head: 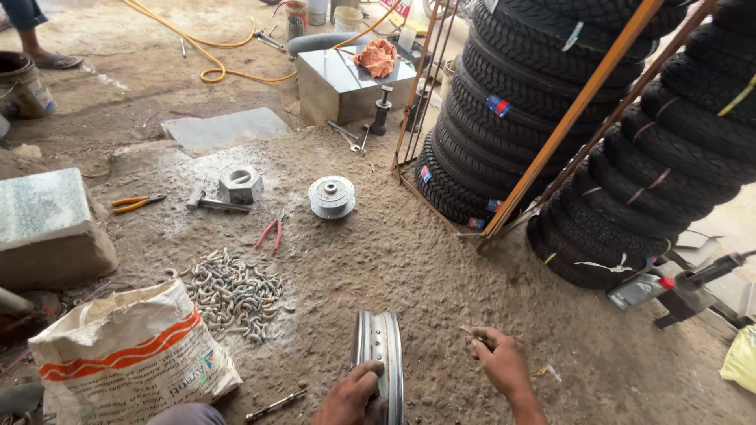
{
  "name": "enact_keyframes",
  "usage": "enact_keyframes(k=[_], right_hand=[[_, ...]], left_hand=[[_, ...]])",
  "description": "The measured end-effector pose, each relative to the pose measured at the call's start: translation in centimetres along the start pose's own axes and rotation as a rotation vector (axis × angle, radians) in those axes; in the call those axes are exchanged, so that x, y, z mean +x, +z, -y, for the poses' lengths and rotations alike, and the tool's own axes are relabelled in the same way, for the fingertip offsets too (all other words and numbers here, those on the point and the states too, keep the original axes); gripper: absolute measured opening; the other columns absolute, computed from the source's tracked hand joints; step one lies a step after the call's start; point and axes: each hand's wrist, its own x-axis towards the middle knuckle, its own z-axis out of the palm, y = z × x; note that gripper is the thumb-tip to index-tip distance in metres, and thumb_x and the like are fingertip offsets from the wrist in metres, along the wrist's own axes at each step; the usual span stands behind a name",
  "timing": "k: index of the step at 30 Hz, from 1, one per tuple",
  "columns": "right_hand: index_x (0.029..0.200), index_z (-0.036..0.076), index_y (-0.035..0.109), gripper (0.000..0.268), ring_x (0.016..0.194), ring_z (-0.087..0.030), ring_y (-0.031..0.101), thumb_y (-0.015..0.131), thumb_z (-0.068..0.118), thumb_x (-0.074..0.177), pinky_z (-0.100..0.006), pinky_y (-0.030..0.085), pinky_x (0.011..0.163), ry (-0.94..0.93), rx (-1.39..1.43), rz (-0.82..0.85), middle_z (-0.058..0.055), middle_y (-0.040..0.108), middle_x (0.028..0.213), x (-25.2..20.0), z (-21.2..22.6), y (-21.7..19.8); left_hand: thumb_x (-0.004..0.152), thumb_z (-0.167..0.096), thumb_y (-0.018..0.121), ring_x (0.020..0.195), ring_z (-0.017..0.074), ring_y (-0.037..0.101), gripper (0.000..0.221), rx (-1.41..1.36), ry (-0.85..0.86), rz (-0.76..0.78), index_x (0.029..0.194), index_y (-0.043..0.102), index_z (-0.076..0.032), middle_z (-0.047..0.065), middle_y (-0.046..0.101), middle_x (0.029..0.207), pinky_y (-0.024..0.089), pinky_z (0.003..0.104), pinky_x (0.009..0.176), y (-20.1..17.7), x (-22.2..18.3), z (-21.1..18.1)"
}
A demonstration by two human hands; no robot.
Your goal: The person sits on the ground and repeatedly inserts small metal pins into holes along the edge of a bicycle wheel rim. They rotate the rim to access different sections and continue the process throughout the clip.
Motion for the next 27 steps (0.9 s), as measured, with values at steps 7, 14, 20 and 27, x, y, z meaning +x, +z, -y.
enact_keyframes(k=[7, 14, 20, 27], right_hand=[[0.123, 0.011, 0.074, 0.029, 0.086, -0.017, 0.079, 0.065, 0.017, 0.096, -0.033, 0.060, 0.077, 0.078, 0.027, 0.010, -0.006, 0.082, 0.101, -0.8, 2.2, -1.4], [0.121, 0.007, 0.075, 0.029, 0.080, -0.017, 0.079, 0.065, 0.012, 0.095, -0.032, 0.062, 0.072, 0.023, 0.168, -0.066, -0.008, 0.084, 0.096, -1.0, 1.4, -1.7], [0.118, 0.008, 0.077, 0.028, 0.076, -0.014, 0.079, 0.067, 0.012, 0.092, -0.031, 0.061, 0.071, -0.031, 0.118, -0.066, -0.006, 0.085, 0.095, -1.3, 0.9, -1.0], [0.119, 0.004, 0.078, 0.025, 0.078, -0.019, 0.076, 0.068, 0.013, 0.097, -0.034, 0.059, 0.072, 0.030, 0.035, -0.050, -0.012, 0.081, 0.095, -1.7, 1.3, -1.1]], left_hand=[[0.082, -0.015, 0.079, 0.111, 0.0333, 0.070, 0.027, -0.033, 0.019, 0.078, 0.095, 0.059, -0.002, 0.012, 0.062, 0.134, 0.058, 0.040, 0.089, 1.0, 1.1, 2.8], [0.078, -0.014, 0.078, 0.111, 0.0317, 0.070, 0.025, 0.083, -0.017, 0.047, 0.095, 0.061, -0.006, 0.008, 0.065, 0.134, 0.058, 0.040, 0.091, 0.2, 0.6, 1.6], [0.078, -0.016, 0.081, 0.113, 0.0328, 0.063, 0.027, 0.115, -0.123, 0.061, 0.093, 0.061, -0.006, 0.009, 0.063, 0.132, 0.050, 0.043, 0.094, -1.1, 0.2, -1.7], [0.079, -0.013, 0.076, 0.109, 0.0383, 0.062, 0.032, 0.102, 0.086, -0.102, 0.105, 0.062, -0.001, 0.014, 0.065, 0.121, 0.051, 0.047, 0.091, -2.3, -1.0, -4.2]])
